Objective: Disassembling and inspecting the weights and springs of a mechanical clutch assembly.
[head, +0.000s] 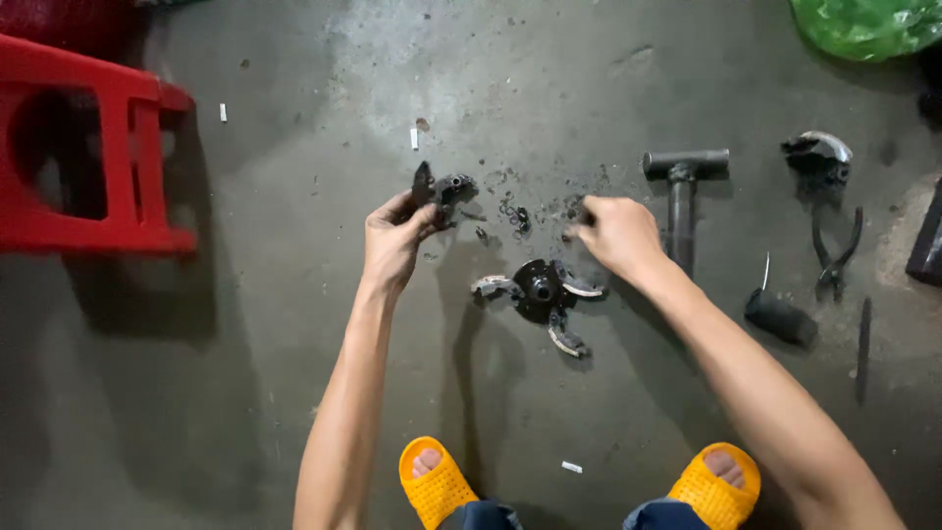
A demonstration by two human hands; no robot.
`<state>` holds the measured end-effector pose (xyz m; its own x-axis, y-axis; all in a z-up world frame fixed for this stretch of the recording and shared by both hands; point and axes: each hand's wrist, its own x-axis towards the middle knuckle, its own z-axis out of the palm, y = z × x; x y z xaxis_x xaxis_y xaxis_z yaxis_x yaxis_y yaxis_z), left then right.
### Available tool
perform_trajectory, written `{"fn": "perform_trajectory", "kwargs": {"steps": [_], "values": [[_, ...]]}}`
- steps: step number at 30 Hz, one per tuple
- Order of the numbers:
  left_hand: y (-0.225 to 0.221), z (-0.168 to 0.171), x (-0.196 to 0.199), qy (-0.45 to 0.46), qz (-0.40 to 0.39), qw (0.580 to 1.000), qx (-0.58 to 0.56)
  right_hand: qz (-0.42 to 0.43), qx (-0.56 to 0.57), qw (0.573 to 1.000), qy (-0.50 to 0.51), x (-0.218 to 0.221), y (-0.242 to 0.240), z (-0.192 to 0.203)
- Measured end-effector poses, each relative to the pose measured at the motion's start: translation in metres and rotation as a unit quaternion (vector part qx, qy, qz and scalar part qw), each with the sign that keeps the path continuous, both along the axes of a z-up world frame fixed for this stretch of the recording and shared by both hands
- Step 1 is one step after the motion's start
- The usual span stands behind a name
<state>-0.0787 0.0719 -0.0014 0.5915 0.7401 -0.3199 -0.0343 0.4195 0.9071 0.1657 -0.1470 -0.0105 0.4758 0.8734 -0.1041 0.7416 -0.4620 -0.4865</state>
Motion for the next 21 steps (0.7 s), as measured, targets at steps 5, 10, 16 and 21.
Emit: {"fn": "perform_trajectory", "kwargs": {"steps": [5,10,16,21], "values": [[0.002,-0.01,-0.009,0.165,-0.006,0.976,0.144,0.059,-0.054,0.996,-0.047,0.011,-0.001,-0.044],[0.014,-0.01,-0.034,0.261,0.015,0.937,0.233,-0.051,-0.039,0.998,0.026,0.031,-0.067,-0.009],[0.02,-0.01,-0.016,0.284,0.007,0.916,0.282,-0.183,0.121,0.976,0.009,0.084,-0.152,-0.062],[0.024,-0.047,0.02,0.324,-0.041,0.829,0.454,-0.156,0.103,0.972,-0.143,0.074,-0.148,-0.041]]}}
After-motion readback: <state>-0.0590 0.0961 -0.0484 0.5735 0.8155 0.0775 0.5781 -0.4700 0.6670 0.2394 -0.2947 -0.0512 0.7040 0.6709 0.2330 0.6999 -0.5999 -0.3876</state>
